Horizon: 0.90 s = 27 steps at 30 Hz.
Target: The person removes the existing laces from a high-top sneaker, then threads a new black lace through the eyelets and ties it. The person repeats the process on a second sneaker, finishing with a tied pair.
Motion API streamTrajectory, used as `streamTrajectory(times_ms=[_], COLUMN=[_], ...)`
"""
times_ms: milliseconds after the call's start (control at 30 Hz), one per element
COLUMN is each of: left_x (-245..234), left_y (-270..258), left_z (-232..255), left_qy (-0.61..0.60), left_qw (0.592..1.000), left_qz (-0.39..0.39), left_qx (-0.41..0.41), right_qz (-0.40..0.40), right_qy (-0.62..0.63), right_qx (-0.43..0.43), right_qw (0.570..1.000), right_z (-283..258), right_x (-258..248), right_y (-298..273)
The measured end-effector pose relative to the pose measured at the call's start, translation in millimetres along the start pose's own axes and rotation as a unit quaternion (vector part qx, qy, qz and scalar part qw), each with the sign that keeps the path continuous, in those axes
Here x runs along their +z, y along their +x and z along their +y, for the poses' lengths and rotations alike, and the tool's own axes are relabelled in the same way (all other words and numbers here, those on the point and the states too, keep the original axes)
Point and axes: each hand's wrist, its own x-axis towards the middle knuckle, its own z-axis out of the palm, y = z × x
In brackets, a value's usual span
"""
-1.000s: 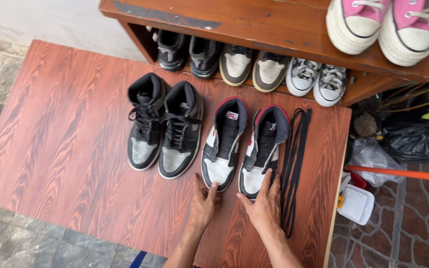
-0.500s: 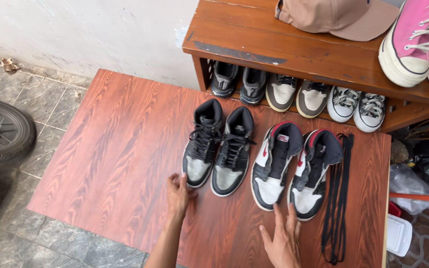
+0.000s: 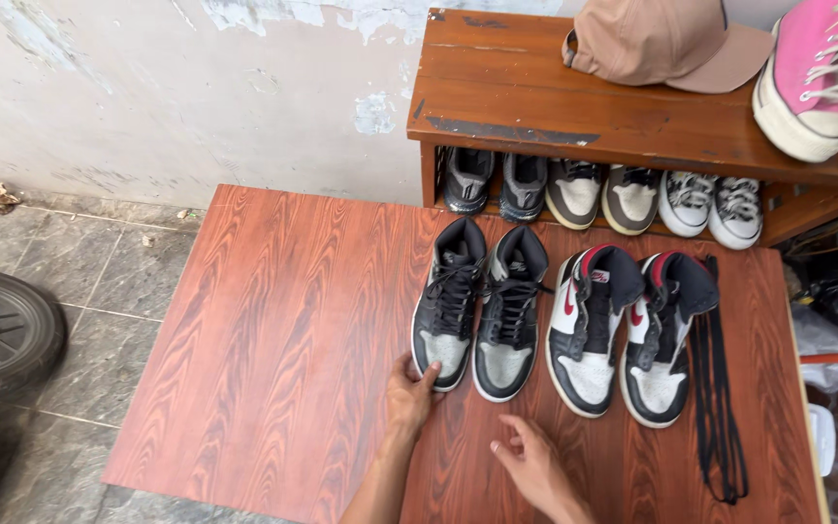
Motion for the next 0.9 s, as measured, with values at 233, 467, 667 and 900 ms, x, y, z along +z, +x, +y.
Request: streamTrajectory(times_ms=[233, 467, 667, 900], left_x=[-17, -17, 0, 4], left_y=[-5, -10, -3, -3], left_z=[-21, -13, -9, -2], left_qy=[-0.031, -0.024, -0.056, 0.019], left_qw=[0.999, 0.999, 0.998, 0.999], left_qz=[-0.010, -0.002, -0.006, 0.025], left_qx=[-0.024, -0.042, -0.008, 0.015], right_qz=[-0.024, -0.026, -0.005, 0.100], right_qy=[0.054, 0.101, 0.191, 0.333], right_qx=[0.040, 0.095, 0.092, 0.199], right_qw=[0.997, 0.990, 0.977, 0.916], right_z=[-16, -9, -9, -26], right_x=[10, 16, 8, 0], right_y=[27, 33, 34, 64])
